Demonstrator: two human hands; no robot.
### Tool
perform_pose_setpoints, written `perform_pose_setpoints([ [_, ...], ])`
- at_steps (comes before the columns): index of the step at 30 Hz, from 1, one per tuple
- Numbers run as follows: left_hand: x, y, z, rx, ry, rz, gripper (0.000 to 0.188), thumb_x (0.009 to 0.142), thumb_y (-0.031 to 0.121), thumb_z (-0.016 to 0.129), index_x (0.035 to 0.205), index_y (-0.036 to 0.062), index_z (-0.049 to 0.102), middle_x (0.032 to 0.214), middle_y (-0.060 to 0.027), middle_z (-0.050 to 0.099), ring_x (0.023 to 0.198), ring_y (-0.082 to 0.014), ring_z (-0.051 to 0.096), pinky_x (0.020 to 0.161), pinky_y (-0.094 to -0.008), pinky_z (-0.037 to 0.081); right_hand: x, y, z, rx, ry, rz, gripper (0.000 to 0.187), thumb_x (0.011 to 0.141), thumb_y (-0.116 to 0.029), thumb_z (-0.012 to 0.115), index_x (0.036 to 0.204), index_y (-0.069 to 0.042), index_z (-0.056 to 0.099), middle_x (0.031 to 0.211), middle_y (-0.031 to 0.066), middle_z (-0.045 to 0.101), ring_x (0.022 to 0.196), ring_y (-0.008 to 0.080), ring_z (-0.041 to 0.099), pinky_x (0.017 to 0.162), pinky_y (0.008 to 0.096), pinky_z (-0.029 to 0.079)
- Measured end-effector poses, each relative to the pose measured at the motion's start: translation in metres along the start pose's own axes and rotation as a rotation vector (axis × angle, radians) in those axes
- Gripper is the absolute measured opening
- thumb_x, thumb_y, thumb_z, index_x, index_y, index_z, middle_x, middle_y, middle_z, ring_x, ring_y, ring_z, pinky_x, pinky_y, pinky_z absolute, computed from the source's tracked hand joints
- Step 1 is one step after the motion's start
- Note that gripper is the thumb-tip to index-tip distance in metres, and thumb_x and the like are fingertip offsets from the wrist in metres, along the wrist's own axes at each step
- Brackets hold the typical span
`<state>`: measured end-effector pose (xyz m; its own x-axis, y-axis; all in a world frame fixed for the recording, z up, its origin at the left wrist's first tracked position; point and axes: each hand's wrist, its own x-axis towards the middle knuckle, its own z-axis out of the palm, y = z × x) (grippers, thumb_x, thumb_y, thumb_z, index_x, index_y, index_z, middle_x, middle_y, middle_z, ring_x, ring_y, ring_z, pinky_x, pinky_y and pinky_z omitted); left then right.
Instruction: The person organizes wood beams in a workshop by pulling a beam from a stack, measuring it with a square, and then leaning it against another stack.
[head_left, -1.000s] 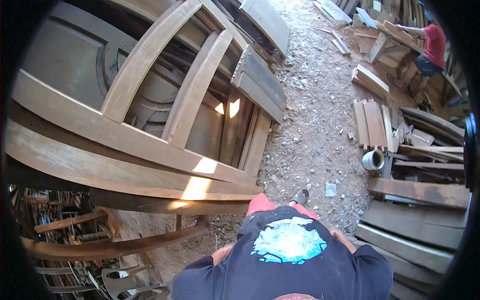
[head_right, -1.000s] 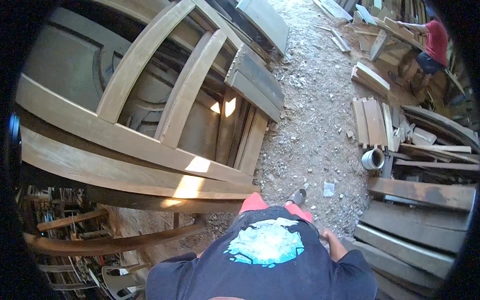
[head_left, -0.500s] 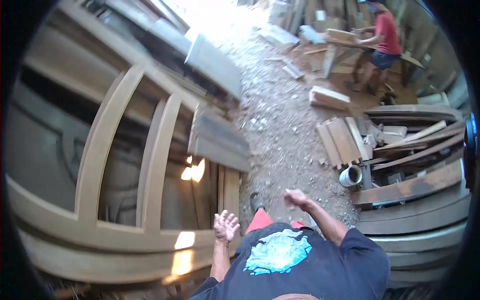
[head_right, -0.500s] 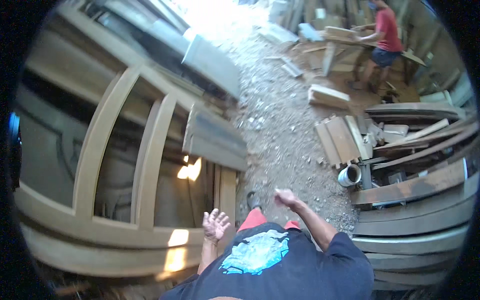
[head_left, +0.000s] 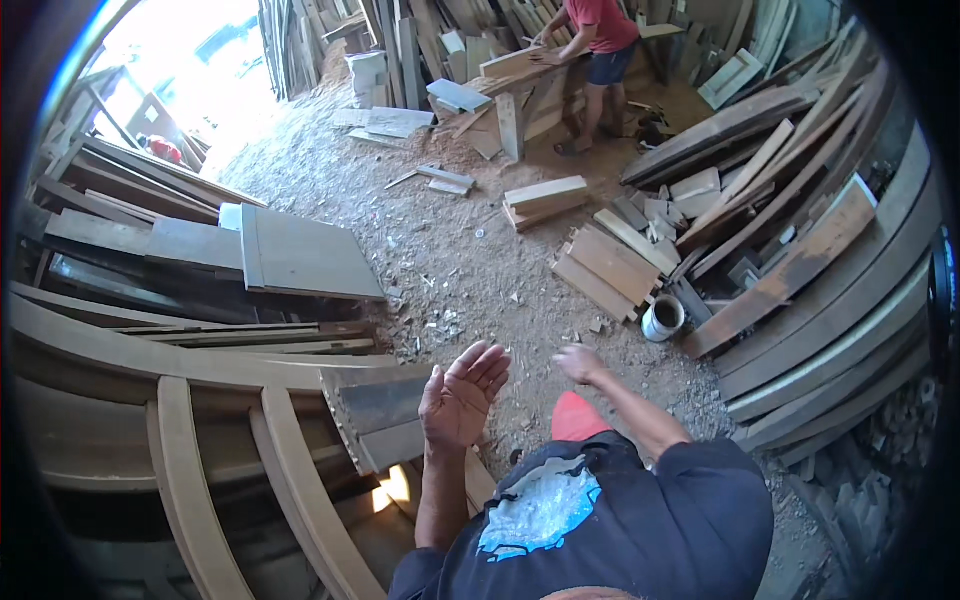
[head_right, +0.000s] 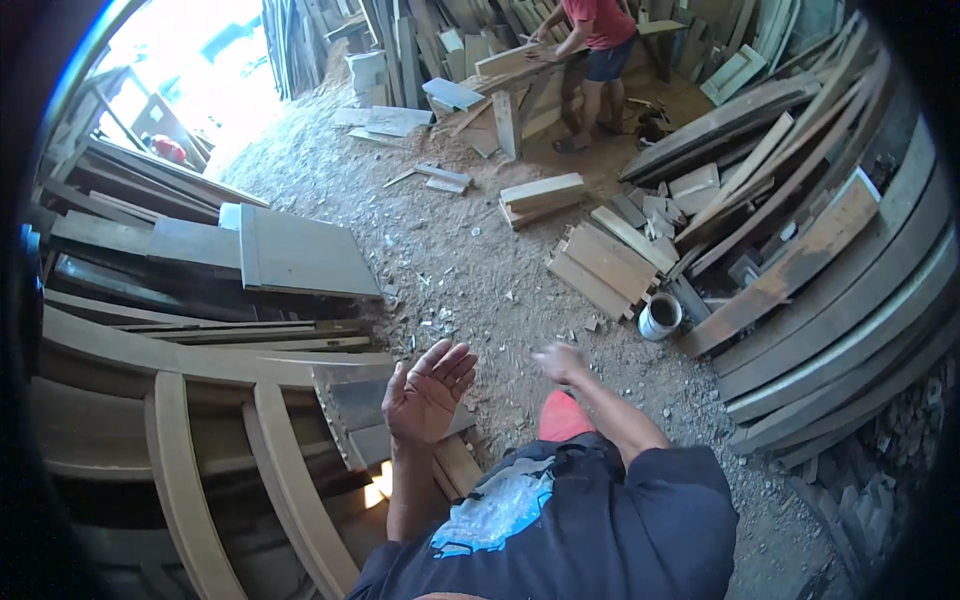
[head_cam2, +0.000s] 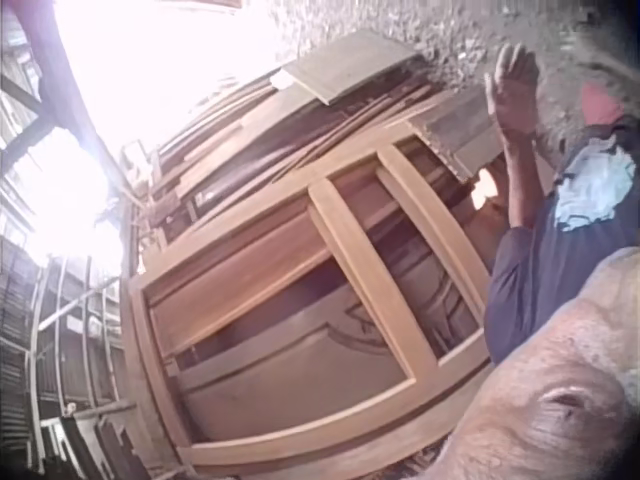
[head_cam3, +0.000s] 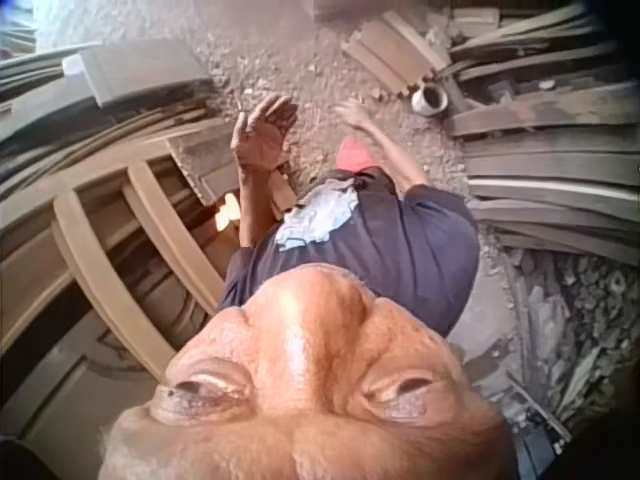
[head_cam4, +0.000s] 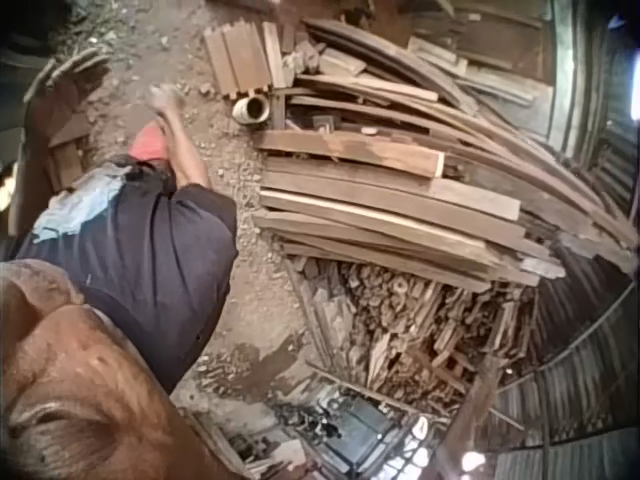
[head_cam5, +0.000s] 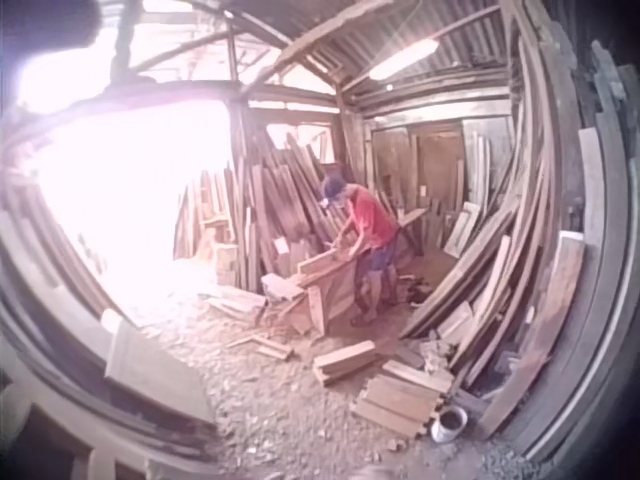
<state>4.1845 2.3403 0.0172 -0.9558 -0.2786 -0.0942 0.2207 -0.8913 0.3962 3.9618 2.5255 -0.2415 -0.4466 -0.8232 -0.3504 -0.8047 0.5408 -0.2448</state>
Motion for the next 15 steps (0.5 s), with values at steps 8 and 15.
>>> perform_pose_setpoints([
  [8, 0.068, 0.153, 0.179, 0.568, -0.476, -0.060, 0.109, 0.080, 0.081, 0.042, 0.138, -0.0111, 0.039, 0.135, -0.0234, 0.051, 0.125, -0.0297, 0.052, 0.109, -0.0424, 0.035, -0.010, 0.139, 0.035, 0.624, -0.193, 1.084, 0.060, 0.093, -0.048, 0.040, 0.117, 0.002, 0.062, 0.120, 0.0243, 0.062, 0.115, 0.0374, 0.058, 0.095, 0.0450, 0.046],
  [15, 0.212, 0.177, 0.236, 0.629, -0.768, 0.553, 0.090, 0.097, 0.064, 0.017, 0.093, -0.0107, 0.067, 0.073, -0.0203, 0.067, 0.051, -0.0251, 0.061, 0.042, -0.0327, 0.049, 0.229, 0.185, 0.001, 0.491, -0.559, 0.696, 0.053, 0.089, -0.046, 0.053, 0.106, 0.003, 0.065, 0.105, 0.0224, 0.067, 0.094, 0.0342, 0.063, 0.079, 0.0444, 0.051],
])
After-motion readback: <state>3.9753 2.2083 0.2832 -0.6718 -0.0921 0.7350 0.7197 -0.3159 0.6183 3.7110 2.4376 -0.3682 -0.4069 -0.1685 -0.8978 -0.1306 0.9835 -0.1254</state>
